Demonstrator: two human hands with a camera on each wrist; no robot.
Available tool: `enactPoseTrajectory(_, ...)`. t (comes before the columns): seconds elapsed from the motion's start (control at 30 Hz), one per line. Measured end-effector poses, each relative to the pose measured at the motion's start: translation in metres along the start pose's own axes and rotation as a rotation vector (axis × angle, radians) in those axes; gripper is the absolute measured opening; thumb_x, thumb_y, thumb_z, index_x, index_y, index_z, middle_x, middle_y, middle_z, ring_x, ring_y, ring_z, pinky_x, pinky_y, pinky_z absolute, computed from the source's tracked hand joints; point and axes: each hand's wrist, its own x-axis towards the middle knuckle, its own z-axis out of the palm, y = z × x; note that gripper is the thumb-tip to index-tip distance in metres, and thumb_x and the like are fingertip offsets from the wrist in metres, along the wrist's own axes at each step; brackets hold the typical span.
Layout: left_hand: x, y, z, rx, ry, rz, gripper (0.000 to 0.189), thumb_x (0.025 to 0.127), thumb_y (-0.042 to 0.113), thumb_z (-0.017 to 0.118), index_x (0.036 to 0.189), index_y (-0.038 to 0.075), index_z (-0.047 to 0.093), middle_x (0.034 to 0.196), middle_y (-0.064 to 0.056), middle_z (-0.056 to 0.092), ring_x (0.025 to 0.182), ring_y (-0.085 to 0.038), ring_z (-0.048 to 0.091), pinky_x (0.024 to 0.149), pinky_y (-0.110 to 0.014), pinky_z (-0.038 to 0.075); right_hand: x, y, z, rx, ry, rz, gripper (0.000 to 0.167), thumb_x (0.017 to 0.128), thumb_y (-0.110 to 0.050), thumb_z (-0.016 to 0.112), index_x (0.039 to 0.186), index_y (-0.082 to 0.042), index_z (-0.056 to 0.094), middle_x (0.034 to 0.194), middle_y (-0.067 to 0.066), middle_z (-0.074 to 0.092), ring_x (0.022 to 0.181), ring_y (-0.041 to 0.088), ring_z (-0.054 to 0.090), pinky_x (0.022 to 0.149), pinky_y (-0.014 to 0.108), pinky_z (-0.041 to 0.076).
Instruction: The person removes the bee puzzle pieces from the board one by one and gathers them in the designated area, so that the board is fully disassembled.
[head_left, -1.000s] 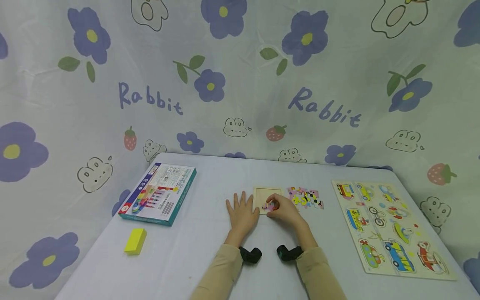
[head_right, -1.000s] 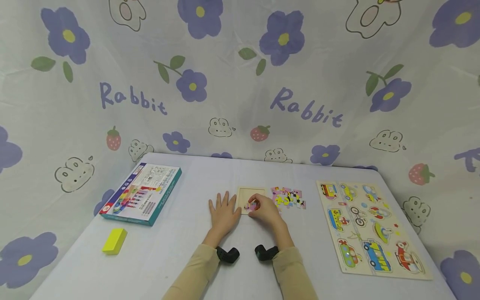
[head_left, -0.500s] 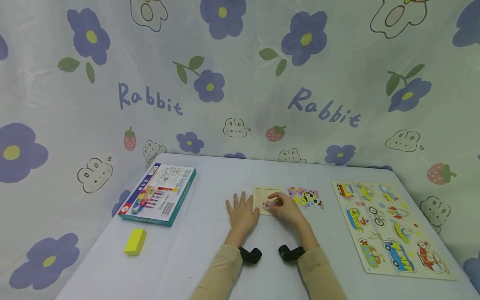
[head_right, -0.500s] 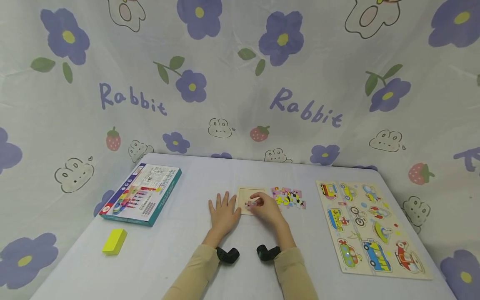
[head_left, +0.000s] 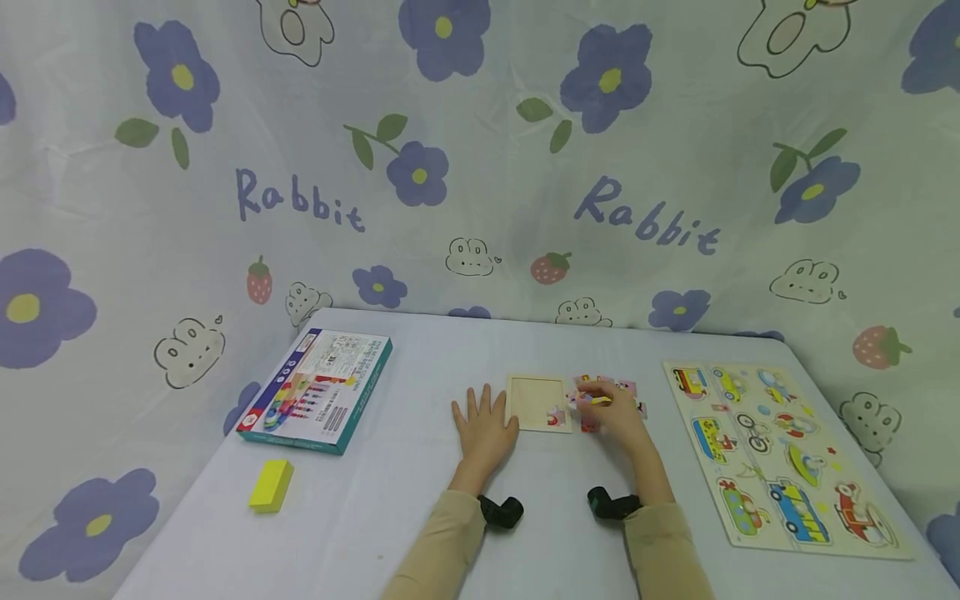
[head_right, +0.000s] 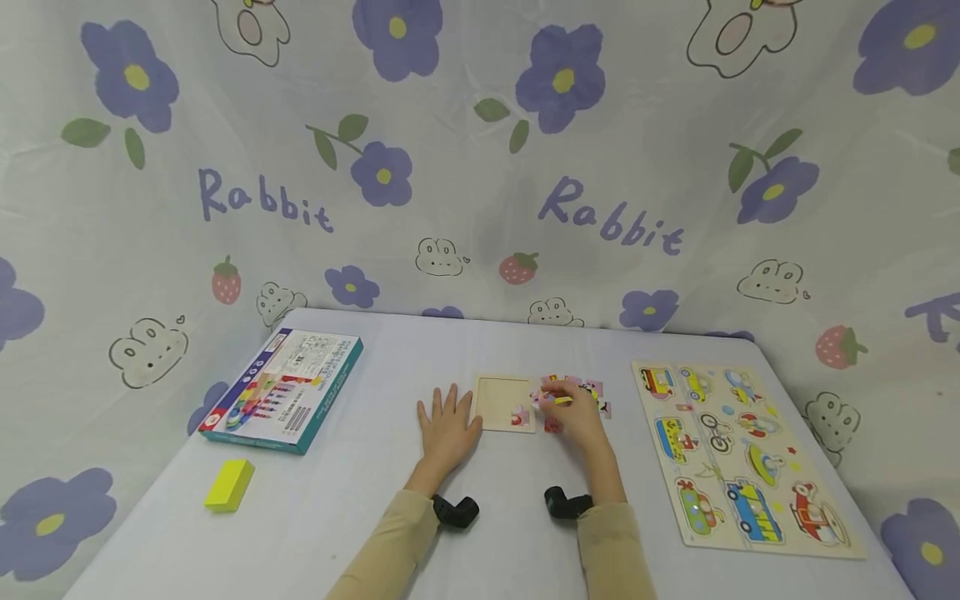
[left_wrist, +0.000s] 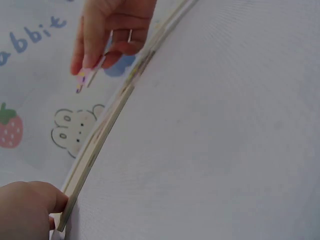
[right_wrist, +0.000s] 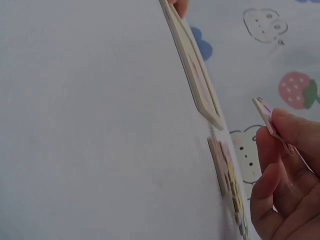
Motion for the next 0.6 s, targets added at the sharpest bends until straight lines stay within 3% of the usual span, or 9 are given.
enactPoseTrajectory(0.3, -0.001, 0.001, -0.001, 0.011, -0.001, 0.001, 0.052, 0.090, 0.037, 0.048, 0.135, 0.011, 0.048, 0.146, -0.017, 0.032, 0.137, -0.043, 0.015, 0.104, -0.064, 0.000, -0.008, 0.019, -0.032, -0.063, 0.014, 0.061, 0.037, 0.083, -0.021, 0.069, 0.115, -0.003, 0.062, 0.115, 0.016, 0.060, 0.095, 0.024, 0.053, 0.073, 0.029, 0.045)
enactPoseTrajectory(0.47, -0.001, 0.000, -0.001, 0.015, -0.008, -0.002, 0.052, 0.091, 0.037, 0.047, 0.136, 0.012, 0.047, 0.147, -0.017, 0.031, 0.137, -0.043, 0.013, 0.104, -0.064, -0.001, -0.014, 0.025, -0.041, -0.078, -0.026, 0.153, 0.035, 0.084, -0.018, 0.068, 0.115, -0.003, 0.062, 0.117, 0.017, 0.058, 0.087, 0.022, 0.050, 0.065, 0.028, 0.045)
enactPoseTrajectory(0.6, 0.000, 0.000, -0.001, 0.015, -0.008, -0.004, 0.052, 0.091, 0.037, 0.047, 0.136, 0.012, 0.047, 0.147, -0.017, 0.031, 0.137, -0.043, 0.013, 0.104, -0.064, 0.000, -0.017, 0.024, -0.043, -0.125, -0.047, 0.212, 0.032, 0.082, -0.016, 0.068, 0.112, -0.005, 0.064, 0.115, 0.016, 0.058, 0.087, 0.023, 0.049, 0.066, 0.028, 0.043)
